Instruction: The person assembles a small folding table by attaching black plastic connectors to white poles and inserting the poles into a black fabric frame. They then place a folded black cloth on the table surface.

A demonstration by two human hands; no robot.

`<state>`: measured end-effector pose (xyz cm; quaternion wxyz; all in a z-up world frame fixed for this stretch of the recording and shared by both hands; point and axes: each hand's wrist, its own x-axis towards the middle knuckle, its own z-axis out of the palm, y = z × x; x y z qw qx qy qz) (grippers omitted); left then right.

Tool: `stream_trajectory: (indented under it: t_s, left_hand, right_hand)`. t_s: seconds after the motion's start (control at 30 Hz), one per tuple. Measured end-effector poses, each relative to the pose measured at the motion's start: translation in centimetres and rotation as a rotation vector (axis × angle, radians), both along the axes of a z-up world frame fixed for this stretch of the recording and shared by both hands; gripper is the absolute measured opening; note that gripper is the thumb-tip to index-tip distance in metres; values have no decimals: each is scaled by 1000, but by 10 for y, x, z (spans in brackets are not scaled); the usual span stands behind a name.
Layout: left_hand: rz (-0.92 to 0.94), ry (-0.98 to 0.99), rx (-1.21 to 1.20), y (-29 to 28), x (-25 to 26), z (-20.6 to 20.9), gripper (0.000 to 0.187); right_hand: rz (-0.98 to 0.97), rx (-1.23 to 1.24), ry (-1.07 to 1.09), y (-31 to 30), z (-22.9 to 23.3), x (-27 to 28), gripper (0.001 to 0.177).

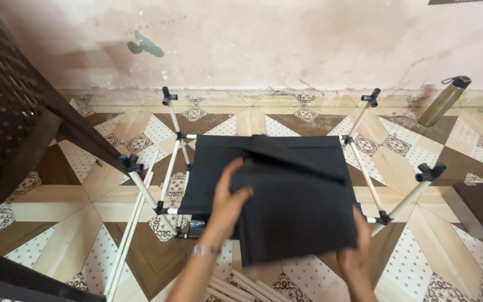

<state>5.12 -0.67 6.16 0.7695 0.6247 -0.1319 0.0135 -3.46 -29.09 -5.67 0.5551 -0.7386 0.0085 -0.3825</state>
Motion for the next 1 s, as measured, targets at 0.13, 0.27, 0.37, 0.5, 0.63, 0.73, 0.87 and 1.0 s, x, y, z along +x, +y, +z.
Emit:
stream_trajectory:
  t_s: [0.13,0.27,0.37,0.5,0.63,0.73,0.87,1.0]
  left_hand:
    - [196,-601,319,-3,57,53,66]
    - [196,-548,244,-1,86,45,70]
    - [347,-515,428,-4,90,3,74]
    - [341,-131,401,2,56,-71,73]
    - [325,-160,348,20,-1,-128,51]
    - [298,64,282,31,-30,-151,38]
    - [299,89,116,45,-53,-161,38]
    - [251,141,-18,47,-68,-156,55]
  right_hand:
    - [-260,-60,52,18,104,-5,37]
    - [-319,51,106,31,104,-17,35]
    - [-191,19,129,29,31,-11,37]
    - [-129,138,374,7,-99,-25,39]
    - [29,194,408,-5,-174,-44,42]
    - [50,152,515,3,-156,-59,53]
    - [-73,-141,438,25,-55,-56,61]
    - [-106,-442,172,60,37,-12,36]
